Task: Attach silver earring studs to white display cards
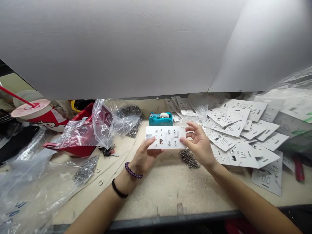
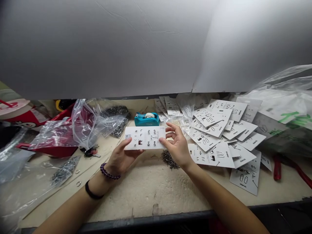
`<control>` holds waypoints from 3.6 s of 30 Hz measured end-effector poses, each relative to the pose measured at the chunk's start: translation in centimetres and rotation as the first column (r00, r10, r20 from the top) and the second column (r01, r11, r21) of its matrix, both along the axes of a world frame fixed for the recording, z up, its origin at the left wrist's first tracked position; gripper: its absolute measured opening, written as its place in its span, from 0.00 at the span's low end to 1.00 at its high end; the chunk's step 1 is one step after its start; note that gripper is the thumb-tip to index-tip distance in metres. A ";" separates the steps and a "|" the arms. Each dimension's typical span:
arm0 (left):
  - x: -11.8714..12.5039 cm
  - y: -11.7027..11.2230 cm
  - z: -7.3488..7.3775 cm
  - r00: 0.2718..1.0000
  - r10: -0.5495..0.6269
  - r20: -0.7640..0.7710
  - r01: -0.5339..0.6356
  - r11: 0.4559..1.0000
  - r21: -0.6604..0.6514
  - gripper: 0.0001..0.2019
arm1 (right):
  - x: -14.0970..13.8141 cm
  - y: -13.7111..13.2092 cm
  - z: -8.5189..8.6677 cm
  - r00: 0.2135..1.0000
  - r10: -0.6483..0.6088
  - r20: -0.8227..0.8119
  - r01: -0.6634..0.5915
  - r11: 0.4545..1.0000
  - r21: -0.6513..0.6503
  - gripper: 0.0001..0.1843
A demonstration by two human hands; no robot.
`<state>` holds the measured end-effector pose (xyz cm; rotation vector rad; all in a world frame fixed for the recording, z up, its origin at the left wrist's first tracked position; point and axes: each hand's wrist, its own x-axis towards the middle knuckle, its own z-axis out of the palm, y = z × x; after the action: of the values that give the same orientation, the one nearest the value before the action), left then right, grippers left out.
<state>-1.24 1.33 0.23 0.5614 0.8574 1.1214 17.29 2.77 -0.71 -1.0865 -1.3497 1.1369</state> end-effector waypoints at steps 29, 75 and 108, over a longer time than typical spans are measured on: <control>-0.3 0.2 -1.9 0.643 0.263 -0.719 0.111 0.897 0.427 0.36 | 0.2 0.8 -1.2 0.902 0.196 0.385 -0.212 0.977 -0.001 0.08; 0.8 0.7 -3.5 0.139 0.471 -0.871 0.430 0.764 0.481 0.07 | -0.8 0.5 -2.7 0.855 0.040 0.517 -0.135 0.980 0.146 0.03; 1.0 1.2 -3.3 0.127 0.413 -0.902 0.401 0.810 0.427 0.05 | 0.3 1.5 -2.1 0.857 0.300 0.418 -0.288 0.953 -0.094 0.04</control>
<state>-0.21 2.51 -3.12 2.0912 1.6859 0.8651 17.57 4.27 -2.77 -1.2270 -1.9044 1.1783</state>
